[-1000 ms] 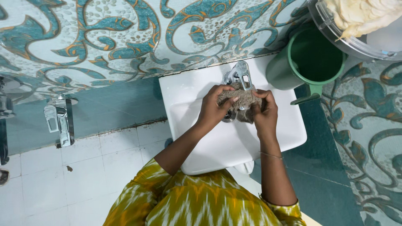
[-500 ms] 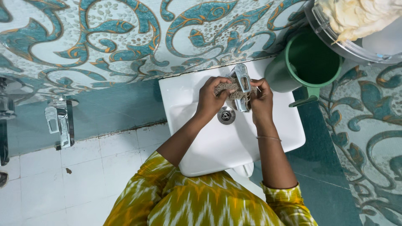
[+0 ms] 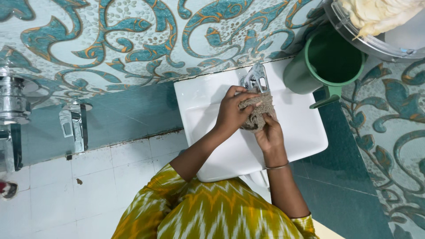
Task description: The person cleans two different sink faucets using a rough cloth by hand, wiping the spout, handles, and base of each faucet.
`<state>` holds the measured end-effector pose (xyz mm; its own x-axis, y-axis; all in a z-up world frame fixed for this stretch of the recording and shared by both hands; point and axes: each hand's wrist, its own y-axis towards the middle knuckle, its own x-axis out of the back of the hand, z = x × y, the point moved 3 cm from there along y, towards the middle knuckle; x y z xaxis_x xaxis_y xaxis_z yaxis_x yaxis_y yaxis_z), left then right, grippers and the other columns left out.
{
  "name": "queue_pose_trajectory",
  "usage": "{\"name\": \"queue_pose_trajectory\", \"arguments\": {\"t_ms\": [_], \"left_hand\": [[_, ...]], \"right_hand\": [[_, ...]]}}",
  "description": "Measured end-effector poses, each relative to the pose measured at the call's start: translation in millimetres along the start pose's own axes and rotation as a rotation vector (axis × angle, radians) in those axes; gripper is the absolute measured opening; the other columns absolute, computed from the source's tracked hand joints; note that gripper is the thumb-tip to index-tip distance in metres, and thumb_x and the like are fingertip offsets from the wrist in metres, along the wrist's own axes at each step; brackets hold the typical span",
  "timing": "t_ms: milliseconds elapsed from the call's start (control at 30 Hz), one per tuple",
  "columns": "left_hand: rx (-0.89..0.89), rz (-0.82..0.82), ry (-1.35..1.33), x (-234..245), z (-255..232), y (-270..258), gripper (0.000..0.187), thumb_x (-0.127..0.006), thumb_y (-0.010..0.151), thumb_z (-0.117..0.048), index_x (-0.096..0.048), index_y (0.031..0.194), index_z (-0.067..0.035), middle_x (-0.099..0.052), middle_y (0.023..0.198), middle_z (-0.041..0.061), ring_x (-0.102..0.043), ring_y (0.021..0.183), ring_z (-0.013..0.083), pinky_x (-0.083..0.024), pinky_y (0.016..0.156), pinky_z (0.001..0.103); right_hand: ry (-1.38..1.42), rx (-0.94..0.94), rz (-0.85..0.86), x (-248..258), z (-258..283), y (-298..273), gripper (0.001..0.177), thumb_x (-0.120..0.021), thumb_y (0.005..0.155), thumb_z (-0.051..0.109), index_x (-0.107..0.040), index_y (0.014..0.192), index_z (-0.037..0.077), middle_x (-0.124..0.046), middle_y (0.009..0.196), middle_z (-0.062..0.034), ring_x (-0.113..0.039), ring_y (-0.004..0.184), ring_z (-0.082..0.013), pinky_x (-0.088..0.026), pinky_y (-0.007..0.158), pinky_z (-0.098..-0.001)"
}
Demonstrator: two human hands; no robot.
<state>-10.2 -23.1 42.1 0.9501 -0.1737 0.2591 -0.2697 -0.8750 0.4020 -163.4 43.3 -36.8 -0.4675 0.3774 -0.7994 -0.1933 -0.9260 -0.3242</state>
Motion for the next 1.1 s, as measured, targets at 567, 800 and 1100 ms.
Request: {"name": "queue_pose_trajectory", "arguments": {"t_ms": [567,800,1100], "left_hand": [[-0.06,-0.084,-0.125,26,-36,19,0.036,-0.065,0.103,-0.016,-0.061,0.137,-0.007,-0.057,0.134,0.017,-0.068,0.117,0.0318,-0.059,0.094,0.037],[-0.051,-0.187,0.091,13,14,59,0.031,-0.068,0.099,-0.017,-0.068,0.128,-0.005,-0.069,0.107,0.018,-0.069,0.098,0.0345,-0.056,0.086,0.042],[-0.006,-0.243,0.041,10,-1,9,0.028,-0.067,0.097,-0.02,-0.071,0.122,-0.006,-0.066,0.112,0.015,-0.071,0.092,0.0324,-0.057,0.08,0.039]], "right_hand": [[-1.595,0.908,0.156,-155,54,-56,0.043,-0.058,0.103,0.002,-0.061,0.145,0.01,-0.049,0.152,-0.0223,-0.057,0.134,-0.0363,-0.052,0.101,-0.0384],[-1.587,0.83,0.185,-165,80,9,0.028,-0.062,0.105,0.003,-0.072,0.13,0.009,-0.068,0.129,-0.0175,-0.07,0.113,-0.0306,-0.055,0.096,-0.0371],[-1.617,0.993,0.237,-160,61,-44,0.043,-0.056,0.096,-0.013,-0.072,0.13,0.008,-0.062,0.14,-0.0197,-0.066,0.125,-0.034,-0.055,0.098,-0.038]]}}
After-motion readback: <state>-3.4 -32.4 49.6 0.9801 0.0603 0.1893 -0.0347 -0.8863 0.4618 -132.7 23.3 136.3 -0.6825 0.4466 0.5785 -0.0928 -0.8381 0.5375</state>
